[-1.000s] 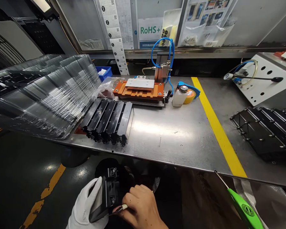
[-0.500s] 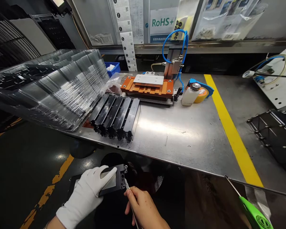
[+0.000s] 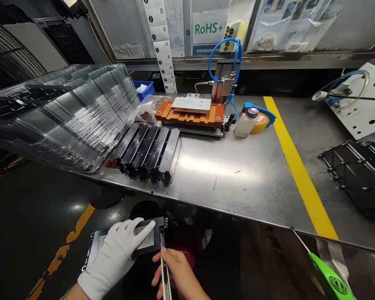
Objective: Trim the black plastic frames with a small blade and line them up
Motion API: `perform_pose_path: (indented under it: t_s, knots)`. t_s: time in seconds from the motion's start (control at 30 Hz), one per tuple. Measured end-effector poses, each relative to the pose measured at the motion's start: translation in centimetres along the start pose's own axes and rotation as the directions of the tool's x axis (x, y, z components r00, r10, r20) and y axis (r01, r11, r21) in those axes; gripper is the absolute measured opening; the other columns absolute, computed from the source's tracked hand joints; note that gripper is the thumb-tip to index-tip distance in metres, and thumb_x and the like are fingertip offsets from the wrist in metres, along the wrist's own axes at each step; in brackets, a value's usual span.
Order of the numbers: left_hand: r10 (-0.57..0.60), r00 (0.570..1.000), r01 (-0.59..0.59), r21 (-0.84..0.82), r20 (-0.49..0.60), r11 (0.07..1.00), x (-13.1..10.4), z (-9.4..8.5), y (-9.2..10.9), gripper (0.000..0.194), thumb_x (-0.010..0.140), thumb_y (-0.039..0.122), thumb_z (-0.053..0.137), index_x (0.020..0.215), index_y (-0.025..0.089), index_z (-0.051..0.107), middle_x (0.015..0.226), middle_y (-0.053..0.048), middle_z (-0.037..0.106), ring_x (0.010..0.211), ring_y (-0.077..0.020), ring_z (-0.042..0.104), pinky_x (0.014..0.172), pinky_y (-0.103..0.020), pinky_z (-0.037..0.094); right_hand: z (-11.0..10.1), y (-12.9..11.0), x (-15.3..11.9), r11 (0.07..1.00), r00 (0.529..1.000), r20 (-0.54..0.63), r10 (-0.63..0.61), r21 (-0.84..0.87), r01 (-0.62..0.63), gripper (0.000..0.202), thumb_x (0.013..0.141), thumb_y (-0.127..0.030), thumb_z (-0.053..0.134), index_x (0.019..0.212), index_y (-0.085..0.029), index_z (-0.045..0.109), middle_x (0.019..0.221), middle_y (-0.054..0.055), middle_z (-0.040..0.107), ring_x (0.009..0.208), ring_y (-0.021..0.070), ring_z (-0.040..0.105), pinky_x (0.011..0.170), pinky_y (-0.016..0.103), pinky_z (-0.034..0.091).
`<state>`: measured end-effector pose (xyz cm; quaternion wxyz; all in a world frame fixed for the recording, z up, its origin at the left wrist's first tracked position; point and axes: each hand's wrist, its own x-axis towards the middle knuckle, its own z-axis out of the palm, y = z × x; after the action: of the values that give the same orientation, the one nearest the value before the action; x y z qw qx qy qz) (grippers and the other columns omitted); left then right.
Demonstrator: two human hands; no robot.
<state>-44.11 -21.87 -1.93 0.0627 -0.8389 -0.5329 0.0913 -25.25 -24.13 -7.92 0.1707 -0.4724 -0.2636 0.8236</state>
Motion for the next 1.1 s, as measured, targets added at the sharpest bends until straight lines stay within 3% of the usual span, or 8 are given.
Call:
perform_pose_path:
  t_s: [0.13, 0.23, 0.27, 0.33, 0.4, 0.5, 0.8, 1.1]
  knots:
    - [-0.005, 0.995, 0.016, -0.112, 0.096, 0.994, 0.1, 0.3, -0.3, 0.091, 0.06, -0.009, 0.048, 0.142, 0.033, 0.052, 0.128, -0.015, 0.064, 0.107, -0.0322, 0.064, 0.087, -0.048, 0.05, -1.4, -0.9, -0.9, 0.999, 0.999, 0.014, -0.038, 0.006, 0.037, 0.093, 0.076, -0.091, 0.038, 0.117, -0.011, 0.062, 0.058, -0.001, 0.059, 0.038, 0.0105, 0.05, 0.038, 0.021, 0.036]
    - [-0.005, 0.988, 0.035, -0.193, 0.154, 0.981, 0.1, -0.1, -0.7, 0.092, 0.06, -0.006, 0.051, 0.143, 0.033, 0.051, 0.131, -0.016, 0.061, 0.113, -0.0342, 0.061, 0.092, -0.05, 0.047, -3.9, -1.6, -1.3, 0.911, 0.954, -0.061, -0.295, -0.318, 0.261, 0.075, 0.086, -0.081, 0.043, 0.125, -0.021, 0.067, 0.072, 0.003, 0.064, 0.061, 0.0179, 0.062, 0.056, 0.029, 0.047]
    - [-0.001, 0.985, 0.039, -0.22, 0.171, 0.975, 0.1, -0.3, -0.8, 0.093, 0.059, -0.006, 0.052, 0.143, 0.033, 0.05, 0.132, -0.016, 0.06, 0.114, -0.0344, 0.06, 0.094, -0.051, 0.046, -4.8, -1.7, -1.4, 0.792, 0.896, -0.082, -0.436, -0.508, 0.339, 0.064, 0.091, -0.075, 0.045, 0.125, -0.026, 0.069, 0.079, 0.005, 0.066, 0.072, 0.0204, 0.064, 0.064, 0.032, 0.049]
    - [0.015, 0.98, 0.039, -0.264, 0.198, 0.964, 0.0, -0.7, -1.0, 0.094, 0.057, -0.005, 0.054, 0.144, 0.032, 0.05, 0.133, -0.017, 0.059, 0.115, -0.0347, 0.059, 0.096, -0.052, 0.044, -6.1, -1.9, -1.5, 0.434, 0.731, -0.019, -0.683, -0.815, 0.384, 0.046, 0.1, -0.06, 0.044, 0.126, -0.033, 0.07, 0.089, 0.006, 0.067, 0.083, 0.0229, 0.063, 0.073, 0.036, 0.047]
    - [0.034, 0.977, 0.029, -0.287, 0.21, 0.957, -0.1, -1.1, -1.1, 0.094, 0.056, -0.004, 0.055, 0.143, 0.032, 0.05, 0.133, -0.016, 0.058, 0.115, -0.0343, 0.058, 0.096, -0.051, 0.044, -6.8, -2.0, -1.6, 0.133, 0.604, 0.109, -0.79, -0.93, 0.343, 0.039, 0.104, -0.049, 0.042, 0.128, -0.033, 0.068, 0.088, 0.006, 0.067, 0.08, 0.023, 0.061, 0.071, 0.037, 0.046]
    - [0.058, 0.977, 0.003, -0.281, 0.206, 0.96, -0.1, -1.5, -1.1, 0.095, 0.056, -0.005, 0.054, 0.143, 0.032, 0.048, 0.133, -0.015, 0.058, 0.113, -0.0342, 0.058, 0.095, -0.051, 0.044, -7.1, -2.3, -1.6, -0.055, 0.531, 0.226, -0.817, -0.946, 0.319, 0.032, 0.104, -0.035, 0.049, 0.131, -0.029, 0.065, 0.086, 0.006, 0.065, 0.076, 0.0212, 0.059, 0.069, 0.034, 0.045]
    - [0.173, 0.97, -0.139, -0.19, 0.17, 0.972, 0.0, -2.2, -1.5, 0.093, 0.06, -0.007, 0.048, 0.143, 0.033, 0.043, 0.131, -0.017, 0.058, 0.106, -0.0339, 0.061, 0.086, -0.052, 0.048, -7.2, -3.4, -1.9, -0.191, 0.494, 0.336, -0.802, -0.928, 0.32, 0.04, 0.09, -0.017, 0.071, 0.129, -0.027, 0.064, 0.089, 0.005, 0.065, 0.077, 0.0214, 0.057, 0.07, 0.034, 0.046]
    - [0.342, 0.897, -0.276, -0.246, 0.281, 0.929, 1.5, -3.8, -2.8, 0.095, 0.055, -0.006, 0.051, 0.141, 0.035, 0.043, 0.129, -0.015, 0.057, 0.108, -0.0378, 0.059, 0.088, -0.056, 0.047, -7.7, -4.1, -1.8, -0.257, 0.455, 0.446, -0.771, -0.871, 0.419, 0.039, 0.093, -0.017, 0.067, 0.131, -0.027, 0.063, 0.092, 0.006, 0.065, 0.078, 0.0204, 0.056, 0.07, 0.033, 0.05]
